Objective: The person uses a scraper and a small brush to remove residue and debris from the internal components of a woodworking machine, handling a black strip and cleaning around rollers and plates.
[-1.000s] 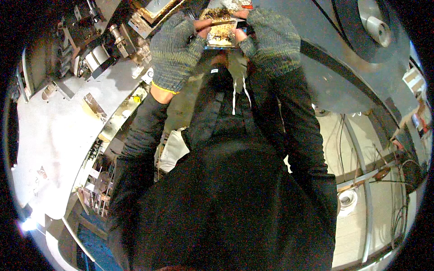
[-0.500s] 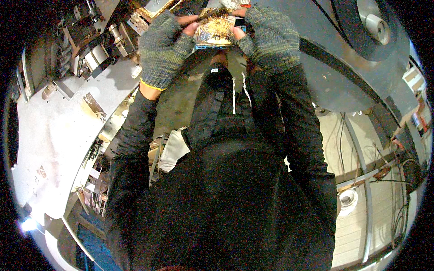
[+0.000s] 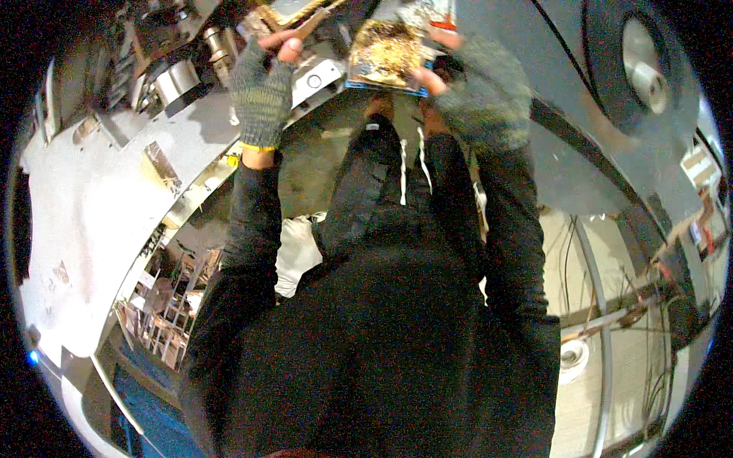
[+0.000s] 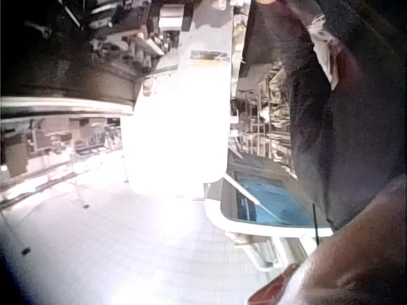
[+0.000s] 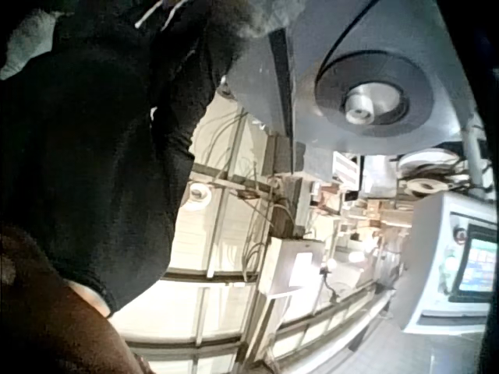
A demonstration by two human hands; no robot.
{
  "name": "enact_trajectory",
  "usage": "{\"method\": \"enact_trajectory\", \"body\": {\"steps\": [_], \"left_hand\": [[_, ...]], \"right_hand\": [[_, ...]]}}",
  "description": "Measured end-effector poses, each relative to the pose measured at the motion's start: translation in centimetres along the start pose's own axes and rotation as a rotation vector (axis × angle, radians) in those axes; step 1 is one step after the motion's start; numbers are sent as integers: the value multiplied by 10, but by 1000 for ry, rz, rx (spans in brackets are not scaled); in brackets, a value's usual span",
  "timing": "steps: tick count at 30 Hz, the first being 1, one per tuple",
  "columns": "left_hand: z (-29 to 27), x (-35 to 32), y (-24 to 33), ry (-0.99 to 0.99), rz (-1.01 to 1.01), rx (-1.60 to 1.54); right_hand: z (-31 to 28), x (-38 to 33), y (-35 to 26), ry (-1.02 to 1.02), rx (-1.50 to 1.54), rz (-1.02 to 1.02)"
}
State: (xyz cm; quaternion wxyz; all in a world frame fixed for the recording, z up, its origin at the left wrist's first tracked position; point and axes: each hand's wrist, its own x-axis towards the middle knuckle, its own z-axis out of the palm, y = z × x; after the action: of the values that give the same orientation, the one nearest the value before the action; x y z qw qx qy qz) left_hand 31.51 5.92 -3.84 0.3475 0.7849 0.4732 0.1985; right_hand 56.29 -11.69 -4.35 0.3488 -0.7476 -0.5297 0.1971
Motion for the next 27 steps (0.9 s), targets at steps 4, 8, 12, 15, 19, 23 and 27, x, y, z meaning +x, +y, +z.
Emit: {"method": "enact_trajectory", "body": {"steps": [4,8,12,15,19,23,27], "left_hand": [[-25,58,-61,82,276,363],[-13,103,-76,-26,236,645],[19,122,-106,-81,354,810],[15,125,-80,-207,203,809],[18,121,-94,-193,208,793],[20,108,-79,-222,215,636],[19,104,-118,-155,370,588]], "right_hand": [[-13,-2,-8,-98,-154,59],[-15,-2,1,-140,-248,24],[-19,-2,-4,-161,-198,127],[-21,-2,-6,-139,-175,145],[-18,-4,-3,-105,-208,86],[-15,-7,-1,-55,-144,31],[-13,-5,-4,-76,-125,74]]}}
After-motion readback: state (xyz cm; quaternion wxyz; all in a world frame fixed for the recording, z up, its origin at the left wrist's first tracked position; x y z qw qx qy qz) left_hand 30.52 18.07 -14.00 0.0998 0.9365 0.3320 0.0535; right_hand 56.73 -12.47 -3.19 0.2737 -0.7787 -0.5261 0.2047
